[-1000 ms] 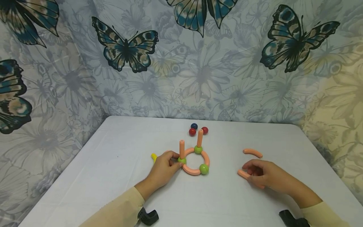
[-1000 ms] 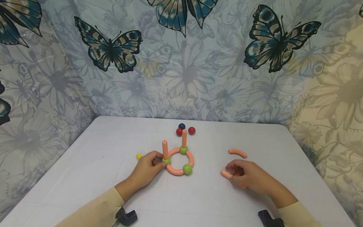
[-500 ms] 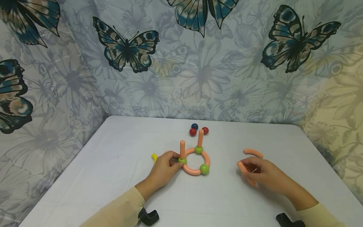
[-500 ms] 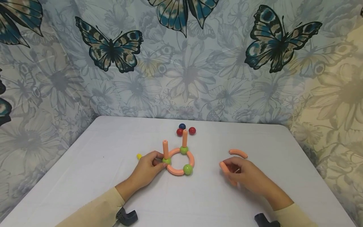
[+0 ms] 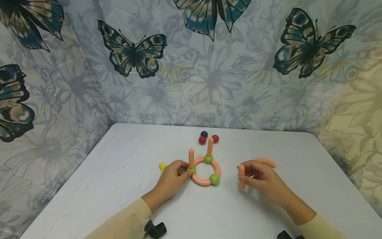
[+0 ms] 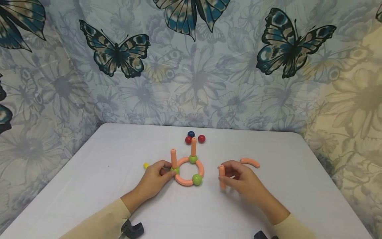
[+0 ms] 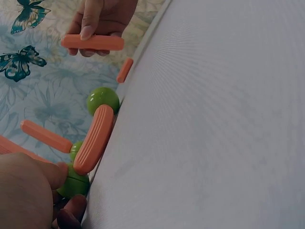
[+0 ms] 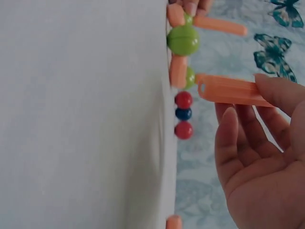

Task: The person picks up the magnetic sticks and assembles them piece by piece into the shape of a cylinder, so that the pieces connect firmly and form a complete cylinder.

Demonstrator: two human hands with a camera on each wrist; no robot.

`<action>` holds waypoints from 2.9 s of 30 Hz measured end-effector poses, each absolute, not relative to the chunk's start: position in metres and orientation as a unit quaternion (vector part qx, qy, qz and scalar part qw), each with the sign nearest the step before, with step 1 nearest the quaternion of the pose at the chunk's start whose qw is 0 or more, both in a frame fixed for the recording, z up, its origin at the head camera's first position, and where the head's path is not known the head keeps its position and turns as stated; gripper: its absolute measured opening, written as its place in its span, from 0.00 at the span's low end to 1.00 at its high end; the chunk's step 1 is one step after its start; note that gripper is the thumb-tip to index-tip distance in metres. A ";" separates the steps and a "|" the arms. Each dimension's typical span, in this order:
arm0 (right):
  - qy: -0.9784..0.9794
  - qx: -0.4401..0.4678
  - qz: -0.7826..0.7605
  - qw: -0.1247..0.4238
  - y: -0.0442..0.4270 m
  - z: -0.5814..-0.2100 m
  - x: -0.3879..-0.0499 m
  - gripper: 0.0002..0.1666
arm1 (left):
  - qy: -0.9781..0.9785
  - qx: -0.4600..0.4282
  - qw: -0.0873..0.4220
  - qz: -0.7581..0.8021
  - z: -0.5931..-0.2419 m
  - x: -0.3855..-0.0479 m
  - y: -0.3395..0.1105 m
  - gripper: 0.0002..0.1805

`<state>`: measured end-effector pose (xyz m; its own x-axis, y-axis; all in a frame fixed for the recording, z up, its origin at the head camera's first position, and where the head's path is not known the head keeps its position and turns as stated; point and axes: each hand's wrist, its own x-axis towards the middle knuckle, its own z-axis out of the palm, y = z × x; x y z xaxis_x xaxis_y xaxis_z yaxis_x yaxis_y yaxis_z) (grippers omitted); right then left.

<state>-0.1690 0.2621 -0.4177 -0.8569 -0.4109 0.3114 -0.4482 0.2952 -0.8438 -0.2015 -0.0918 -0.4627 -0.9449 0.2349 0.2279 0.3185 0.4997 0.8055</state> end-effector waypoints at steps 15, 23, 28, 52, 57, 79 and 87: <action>-0.802 0.246 0.543 0.027 0.209 -0.418 -0.187 0.14 | -0.863 -0.165 0.056 -0.474 -0.464 -0.202 -0.091 0.11; -0.799 0.240 0.551 0.029 0.194 -0.415 -0.189 0.14 | -0.864 -0.167 0.054 -0.472 -0.464 -0.202 -0.090 0.10; -0.802 0.236 0.548 0.028 0.190 -0.413 -0.189 0.15 | -0.865 -0.165 0.053 -0.471 -0.463 -0.202 -0.090 0.10; -0.831 0.206 0.516 -0.023 0.187 -0.420 -0.194 0.10 | -0.865 -0.167 0.053 -0.471 -0.462 -0.203 -0.090 0.11; -0.833 0.205 0.513 -0.022 0.187 -0.421 -0.194 0.09 | -0.864 -0.166 0.053 -0.472 -0.462 -0.204 -0.090 0.10; -0.812 0.168 0.558 0.033 0.202 -0.408 -0.223 0.19 | -0.862 -0.165 0.051 -0.476 -0.464 -0.205 -0.091 0.10; -0.824 0.094 0.557 0.035 0.196 -0.418 -0.257 0.30 | -0.863 -0.165 0.054 -0.475 -0.463 -0.205 -0.091 0.10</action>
<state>-0.2567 0.1965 -0.4185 -0.9800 -0.1150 0.1624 -0.1935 0.3614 -0.9121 -0.2050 -0.0908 -0.4633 -0.9400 0.2335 0.2489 0.3352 0.4949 0.8017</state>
